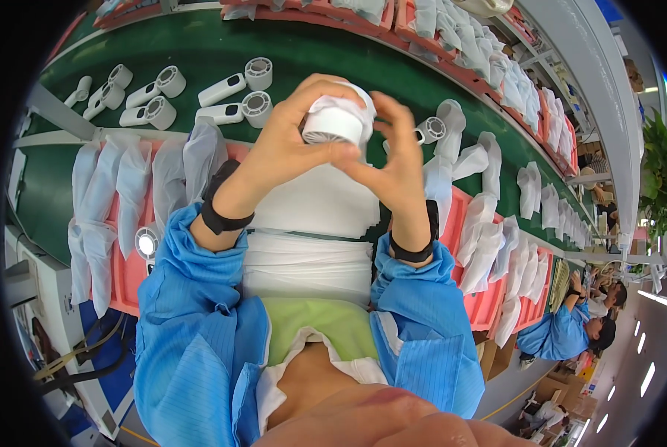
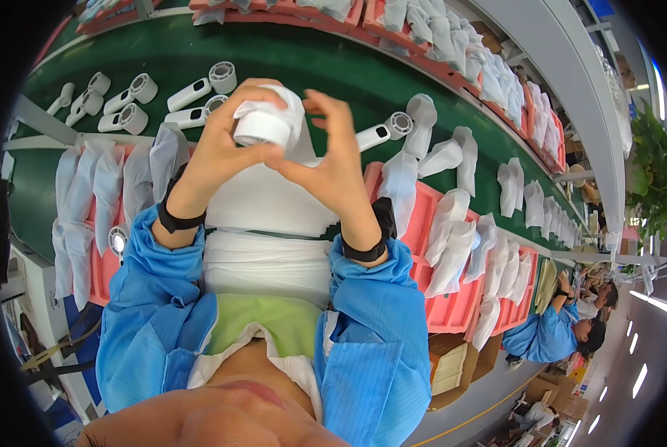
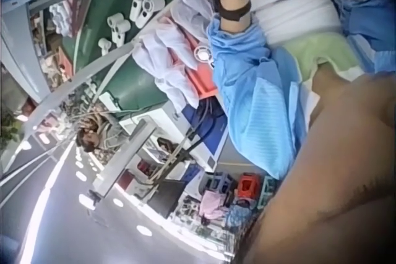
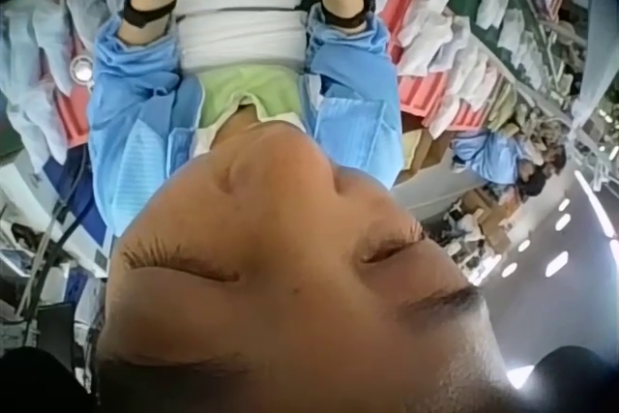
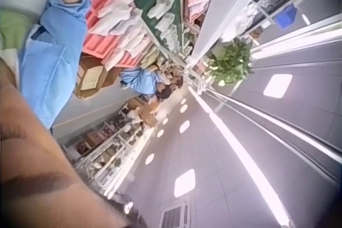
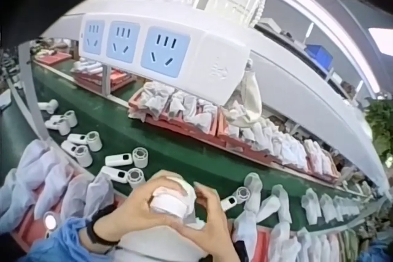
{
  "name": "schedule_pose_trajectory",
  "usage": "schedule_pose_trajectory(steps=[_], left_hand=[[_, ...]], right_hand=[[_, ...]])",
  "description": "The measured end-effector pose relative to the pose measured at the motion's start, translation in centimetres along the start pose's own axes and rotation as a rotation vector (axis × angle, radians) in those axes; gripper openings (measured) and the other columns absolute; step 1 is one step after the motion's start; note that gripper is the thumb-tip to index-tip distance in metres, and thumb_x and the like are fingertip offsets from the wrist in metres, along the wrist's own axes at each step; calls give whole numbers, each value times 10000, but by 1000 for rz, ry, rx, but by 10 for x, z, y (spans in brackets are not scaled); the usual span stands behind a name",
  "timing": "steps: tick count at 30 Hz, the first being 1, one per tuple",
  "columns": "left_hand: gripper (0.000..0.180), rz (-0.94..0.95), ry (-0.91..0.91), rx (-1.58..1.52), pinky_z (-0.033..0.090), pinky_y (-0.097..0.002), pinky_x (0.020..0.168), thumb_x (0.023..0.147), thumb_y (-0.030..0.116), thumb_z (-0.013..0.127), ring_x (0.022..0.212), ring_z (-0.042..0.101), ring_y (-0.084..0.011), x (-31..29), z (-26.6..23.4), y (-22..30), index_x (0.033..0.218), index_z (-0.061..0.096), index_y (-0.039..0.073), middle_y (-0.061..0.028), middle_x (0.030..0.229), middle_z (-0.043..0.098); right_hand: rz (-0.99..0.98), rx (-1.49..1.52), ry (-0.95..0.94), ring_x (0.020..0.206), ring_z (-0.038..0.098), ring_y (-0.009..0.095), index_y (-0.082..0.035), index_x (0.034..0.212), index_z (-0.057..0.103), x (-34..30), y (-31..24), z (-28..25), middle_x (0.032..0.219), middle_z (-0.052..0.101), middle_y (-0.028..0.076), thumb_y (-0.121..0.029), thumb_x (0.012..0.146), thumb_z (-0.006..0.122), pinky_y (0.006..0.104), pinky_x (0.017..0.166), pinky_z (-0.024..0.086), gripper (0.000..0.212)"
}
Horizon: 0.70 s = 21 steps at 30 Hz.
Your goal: The person wraps handheld fans in white foam sheets and places them into the compartments of a pink tray. After filling the tray, the person moves it aside, pulls a new pink tray forward, and continues the process.
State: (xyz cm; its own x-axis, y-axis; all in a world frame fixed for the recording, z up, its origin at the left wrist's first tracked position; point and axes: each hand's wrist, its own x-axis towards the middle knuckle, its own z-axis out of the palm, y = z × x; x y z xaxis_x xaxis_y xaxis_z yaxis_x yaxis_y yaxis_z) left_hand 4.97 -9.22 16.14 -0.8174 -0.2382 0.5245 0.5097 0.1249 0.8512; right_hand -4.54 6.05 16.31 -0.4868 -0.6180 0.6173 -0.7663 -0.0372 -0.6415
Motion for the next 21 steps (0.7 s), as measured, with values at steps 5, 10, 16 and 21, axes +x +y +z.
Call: schedule_pose_trajectory(steps=[5,10,16,21], left_hand=[[449,90,210,-195,421,-336,927,688,148,816,1130,499,-227,-2,1,6,1098,634,121,-85,1227,509],[289,328,374,506,404,-330,892,663,152,825,1121,487,-254,-7,7,2,910,681,112,-100,1217,526],[200,415,391,740,389,-348,853,627,149,833,1058,493,-255,-5,-1,4,726,673,80,-77,1114,547],[211,249,419,518,394,-327,819,626,150,833,991,507,-225,-5,-8,-3,743,675,71,-54,1024,559]], right_hand=[[57,236,-282,878,645,262,10,1216,510,-7,21,7,1000,635,109,-20,741,736,349,756,519,526],[76,-273,-19,811,619,412,42,1031,497,-11,16,28,868,594,216,-43,687,752,424,662,498,437],[120,-155,-30,826,659,362,14,1088,540,-3,9,27,888,650,205,-48,749,727,357,686,512,392],[237,-78,-56,764,674,319,12,1024,536,-2,-3,27,843,656,176,-86,768,743,332,652,507,343]])
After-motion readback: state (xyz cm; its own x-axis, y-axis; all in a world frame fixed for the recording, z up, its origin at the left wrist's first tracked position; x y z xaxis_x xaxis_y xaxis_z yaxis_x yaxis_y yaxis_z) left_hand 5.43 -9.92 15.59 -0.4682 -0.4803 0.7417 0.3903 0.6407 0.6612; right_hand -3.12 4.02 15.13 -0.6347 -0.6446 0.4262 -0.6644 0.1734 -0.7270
